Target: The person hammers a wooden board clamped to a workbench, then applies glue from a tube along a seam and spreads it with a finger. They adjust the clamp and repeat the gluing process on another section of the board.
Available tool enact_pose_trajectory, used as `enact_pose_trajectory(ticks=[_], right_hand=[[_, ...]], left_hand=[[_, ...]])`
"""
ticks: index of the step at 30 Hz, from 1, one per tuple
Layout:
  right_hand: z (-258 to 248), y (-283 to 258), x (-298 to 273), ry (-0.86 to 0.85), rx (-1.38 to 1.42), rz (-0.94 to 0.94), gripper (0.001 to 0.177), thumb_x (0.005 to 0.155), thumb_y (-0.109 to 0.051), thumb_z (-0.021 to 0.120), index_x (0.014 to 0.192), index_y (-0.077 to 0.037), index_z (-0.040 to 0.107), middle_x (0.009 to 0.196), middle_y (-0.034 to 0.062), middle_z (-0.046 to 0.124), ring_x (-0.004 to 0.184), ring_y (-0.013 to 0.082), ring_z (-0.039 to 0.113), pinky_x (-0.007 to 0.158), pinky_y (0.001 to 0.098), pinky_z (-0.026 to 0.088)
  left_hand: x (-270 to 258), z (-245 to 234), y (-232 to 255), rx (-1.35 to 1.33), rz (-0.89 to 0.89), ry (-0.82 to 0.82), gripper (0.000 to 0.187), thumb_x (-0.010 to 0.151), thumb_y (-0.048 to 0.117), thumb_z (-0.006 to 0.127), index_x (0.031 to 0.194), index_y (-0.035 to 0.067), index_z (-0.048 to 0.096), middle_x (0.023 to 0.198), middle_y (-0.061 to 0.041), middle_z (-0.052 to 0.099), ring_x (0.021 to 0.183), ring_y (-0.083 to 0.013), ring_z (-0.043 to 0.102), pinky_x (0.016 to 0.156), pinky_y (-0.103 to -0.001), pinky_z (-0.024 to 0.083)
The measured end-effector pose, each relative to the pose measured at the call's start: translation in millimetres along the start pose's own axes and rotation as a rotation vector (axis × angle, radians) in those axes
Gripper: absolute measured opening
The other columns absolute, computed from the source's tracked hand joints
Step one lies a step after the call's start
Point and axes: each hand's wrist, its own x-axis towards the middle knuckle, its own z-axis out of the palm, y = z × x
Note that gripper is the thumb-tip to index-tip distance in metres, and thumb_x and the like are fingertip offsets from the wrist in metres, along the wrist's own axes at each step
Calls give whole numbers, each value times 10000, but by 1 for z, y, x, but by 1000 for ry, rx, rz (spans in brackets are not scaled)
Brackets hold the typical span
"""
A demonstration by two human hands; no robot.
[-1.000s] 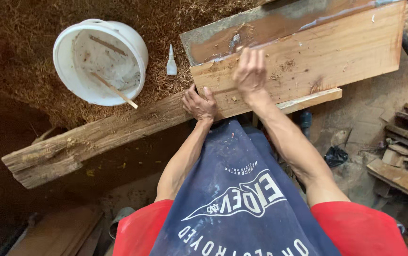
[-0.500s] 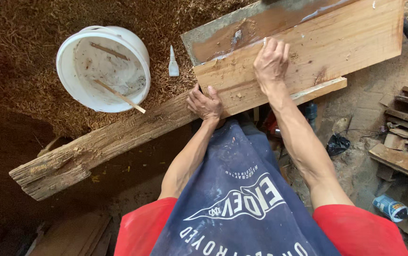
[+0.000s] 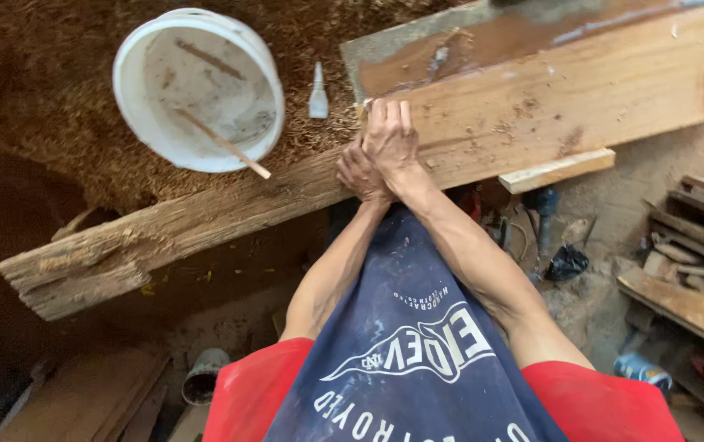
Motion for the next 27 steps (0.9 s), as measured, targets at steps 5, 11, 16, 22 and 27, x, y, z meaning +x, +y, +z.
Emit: enact_pose_trajectory(ticks=[5, 11, 16, 22, 27], right_hand=[[-42, 49, 22, -114, 152, 241, 235, 1072, -178, 576, 1209, -87, 744, 855, 132, 713, 747, 290, 605, 656, 420, 522], [-28, 127, 28, 95, -388, -156, 212, 1092, -68, 554, 1163, -23, 748, 1089, 167, 747, 905, 261, 649, 647, 321, 580], [-24, 149, 16, 66, -491, -403, 194, 1146, -96, 551, 1146, 34, 695, 1112, 184, 722, 987, 248, 653, 759, 325, 594], [-66, 145, 28, -142, -361, -416, 200, 1111, -131, 560, 1117, -27, 731, 957, 128, 730, 838, 219, 621, 650, 378, 503], [-40, 141, 19, 61, -553, -425, 251, 1168, -201, 543, 1096, -29, 710, 977, 102, 712, 891, 183, 596, 698, 310, 480]], left_hand=[[-1, -10, 7, -33, 11, -5, 504, 953, 502, 578, 1284, 121, 573, 1204, -110, 588, 1152, -321, 534, 985, -547, 401], [4, -20, 17, -32, 23, 45, 510, 949, 507, 571, 1273, 113, 592, 1207, -99, 587, 1166, -313, 528, 998, -542, 390], [4, -21, 16, -47, 15, 17, 520, 935, 502, 571, 1284, 116, 584, 1203, -96, 581, 1158, -304, 524, 1000, -530, 383], [3, -25, 17, -49, 35, 33, 507, 935, 485, 591, 1294, 126, 579, 1218, -89, 586, 1169, -311, 528, 1000, -525, 385], [1, -24, 16, -39, 32, 38, 503, 921, 471, 610, 1285, 126, 583, 1214, -97, 591, 1155, -318, 532, 988, -534, 391]])
